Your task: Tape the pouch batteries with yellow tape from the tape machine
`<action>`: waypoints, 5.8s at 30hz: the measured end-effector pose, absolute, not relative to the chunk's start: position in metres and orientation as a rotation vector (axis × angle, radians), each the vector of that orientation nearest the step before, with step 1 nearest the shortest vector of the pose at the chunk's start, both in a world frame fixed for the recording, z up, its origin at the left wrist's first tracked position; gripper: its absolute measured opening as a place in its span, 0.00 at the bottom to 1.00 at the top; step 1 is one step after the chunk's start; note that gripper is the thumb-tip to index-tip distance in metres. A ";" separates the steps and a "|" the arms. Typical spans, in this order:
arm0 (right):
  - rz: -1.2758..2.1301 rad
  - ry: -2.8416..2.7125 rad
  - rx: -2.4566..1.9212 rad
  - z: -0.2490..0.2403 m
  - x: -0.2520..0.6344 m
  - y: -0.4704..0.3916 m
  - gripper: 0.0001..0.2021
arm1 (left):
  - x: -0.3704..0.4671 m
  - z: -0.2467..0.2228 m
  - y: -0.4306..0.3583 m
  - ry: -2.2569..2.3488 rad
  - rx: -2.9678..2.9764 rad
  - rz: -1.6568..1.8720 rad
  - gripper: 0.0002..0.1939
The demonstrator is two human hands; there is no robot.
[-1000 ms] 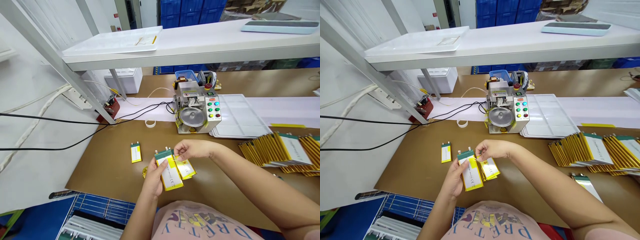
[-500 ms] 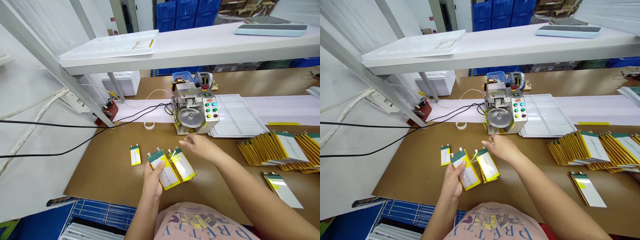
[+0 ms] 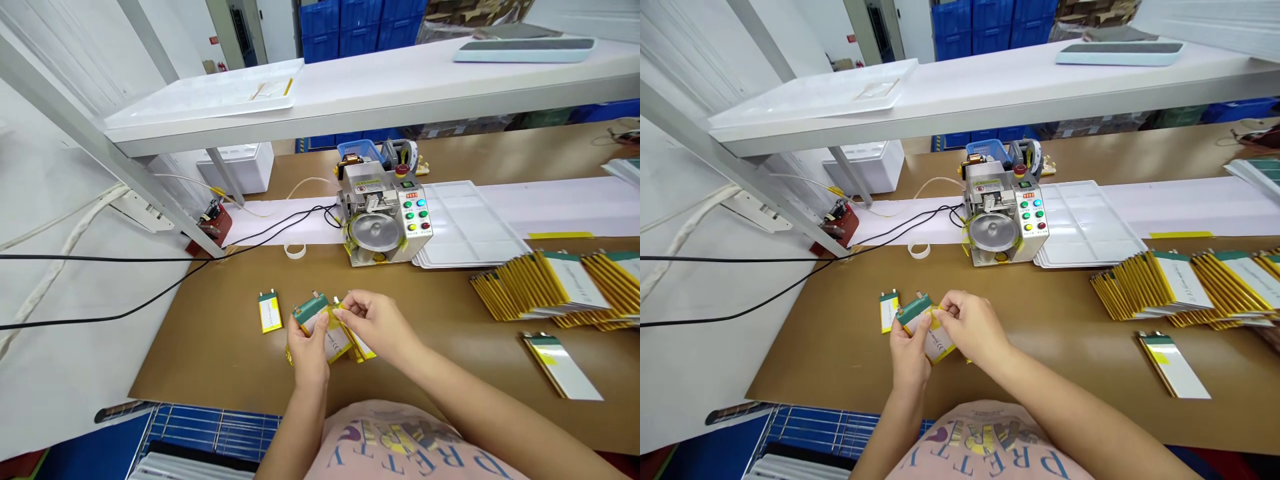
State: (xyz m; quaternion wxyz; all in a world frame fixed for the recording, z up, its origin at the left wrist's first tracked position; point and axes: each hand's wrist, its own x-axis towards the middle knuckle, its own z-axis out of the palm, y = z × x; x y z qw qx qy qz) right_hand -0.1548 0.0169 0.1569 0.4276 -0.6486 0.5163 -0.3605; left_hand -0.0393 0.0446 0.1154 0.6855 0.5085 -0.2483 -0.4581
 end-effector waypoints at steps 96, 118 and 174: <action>-1.654 1.381 -0.397 0.065 -0.278 -0.135 0.11 | 0.009 0.091 -0.012 -1.876 1.605 0.010 0.16; -0.949 1.137 -0.952 0.060 -0.227 -0.048 0.11 | -0.062 0.054 0.016 -1.173 1.996 -0.846 0.23; -0.505 0.985 -0.986 0.114 -0.093 0.071 0.28 | -0.006 0.080 0.130 -0.159 0.507 -1.319 0.27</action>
